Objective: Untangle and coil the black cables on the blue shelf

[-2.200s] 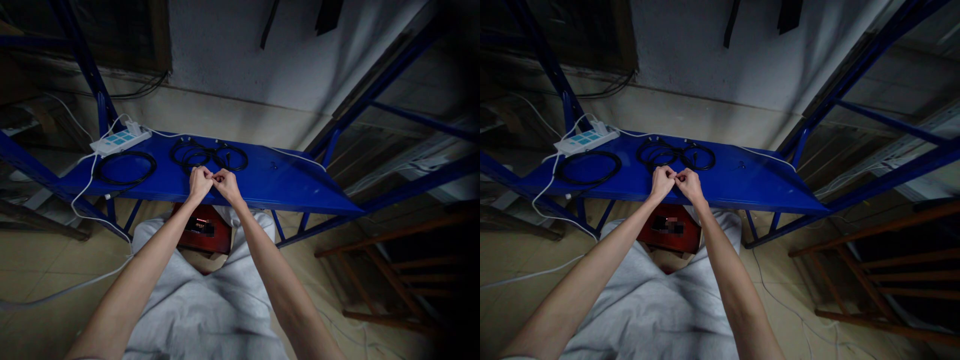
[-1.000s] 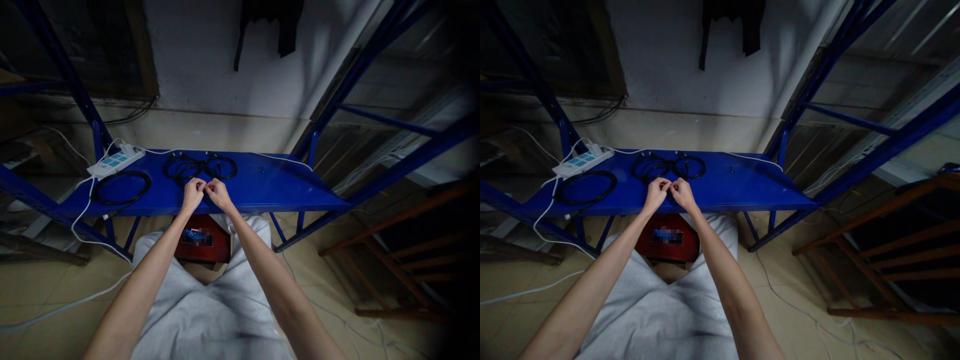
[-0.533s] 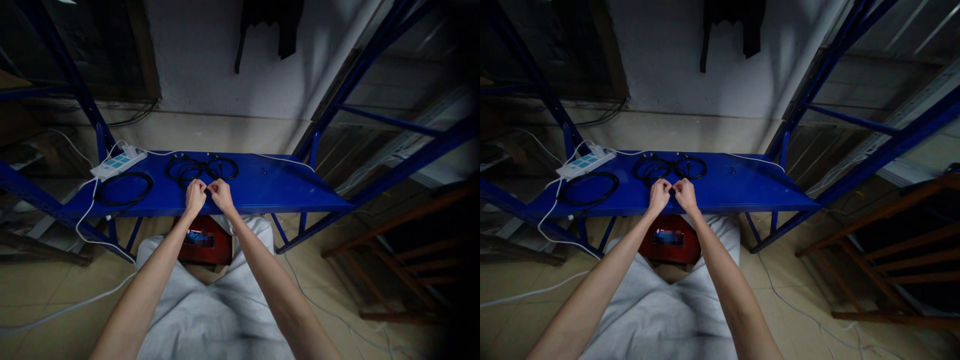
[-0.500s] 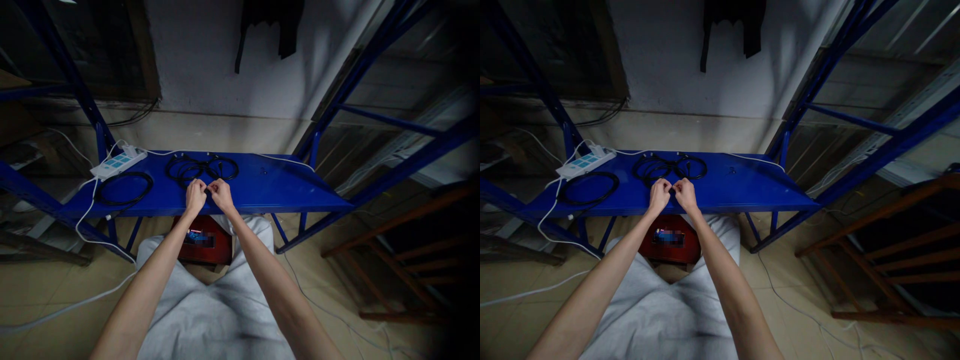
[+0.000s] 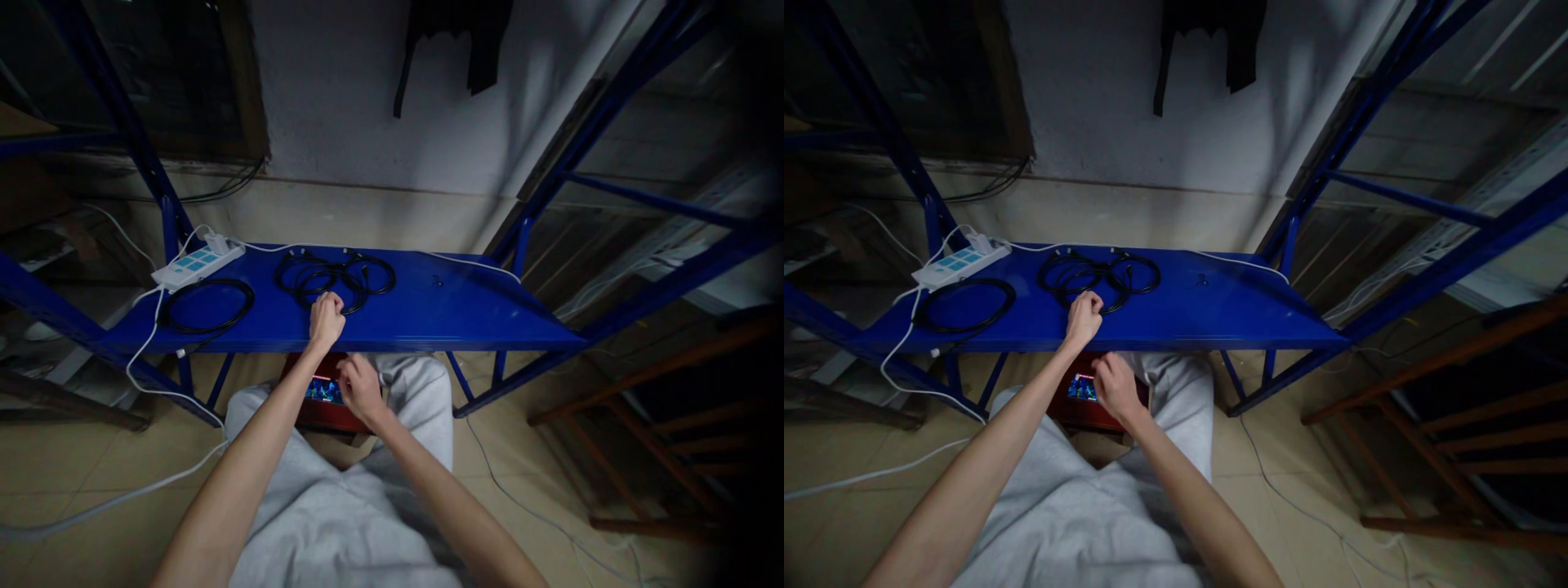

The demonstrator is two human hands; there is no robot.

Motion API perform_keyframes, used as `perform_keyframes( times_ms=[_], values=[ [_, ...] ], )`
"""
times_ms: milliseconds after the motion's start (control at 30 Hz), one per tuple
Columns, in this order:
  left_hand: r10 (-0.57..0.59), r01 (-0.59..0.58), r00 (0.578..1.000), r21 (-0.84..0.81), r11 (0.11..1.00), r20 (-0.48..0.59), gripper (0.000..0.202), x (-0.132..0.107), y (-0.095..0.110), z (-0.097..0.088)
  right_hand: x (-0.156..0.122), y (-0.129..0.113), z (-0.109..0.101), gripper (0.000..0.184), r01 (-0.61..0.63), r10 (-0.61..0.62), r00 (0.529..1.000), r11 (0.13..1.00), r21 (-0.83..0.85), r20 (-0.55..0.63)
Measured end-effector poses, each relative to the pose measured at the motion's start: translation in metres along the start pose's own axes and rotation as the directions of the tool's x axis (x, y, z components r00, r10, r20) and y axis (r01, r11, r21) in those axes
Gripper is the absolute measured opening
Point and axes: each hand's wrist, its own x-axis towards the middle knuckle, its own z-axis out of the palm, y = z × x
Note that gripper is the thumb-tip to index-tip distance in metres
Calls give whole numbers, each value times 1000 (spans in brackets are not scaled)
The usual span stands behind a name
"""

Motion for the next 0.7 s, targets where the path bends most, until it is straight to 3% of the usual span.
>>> perform_keyframes(
  times_ms=[33,100,133,200,267,333,533,633,700],
  values=[
    [-1,1,1000,0,1000,3,24,0,0,0,-21,4,13,36,7,2,987,999,-52,162],
    [-3,3,1000,-3,1000,6,25,0,0,0,-51,18,37,53,-118,180,914,975,-187,364],
    [-2,2,1000,-6,1000,7,25,0,0,0,-60,26,47,61,-202,299,858,944,-262,417],
    [1,-1,1000,-13,1000,9,24,0,0,-1,-69,40,61,70,-279,427,739,898,-340,522],
    [0,0,1000,-22,1000,10,24,0,-1,0,-72,49,68,70,-296,471,631,881,-370,616],
    [-4,5,1000,-28,1000,5,23,0,-2,0,-75,53,72,70,-300,485,554,875,-381,677],
    [7,-7,1000,-28,1000,-12,23,0,-4,2,-86,55,73,85,-418,627,497,778,-469,600],
    [2,-3,1000,-29,1000,-12,23,-1,-4,1,-88,56,70,97,-428,639,436,767,-478,634],
    [-2,2,1000,-36,999,-6,23,-1,-3,0,-89,56,69,97,-434,635,420,768,-470,649]
  ],
)
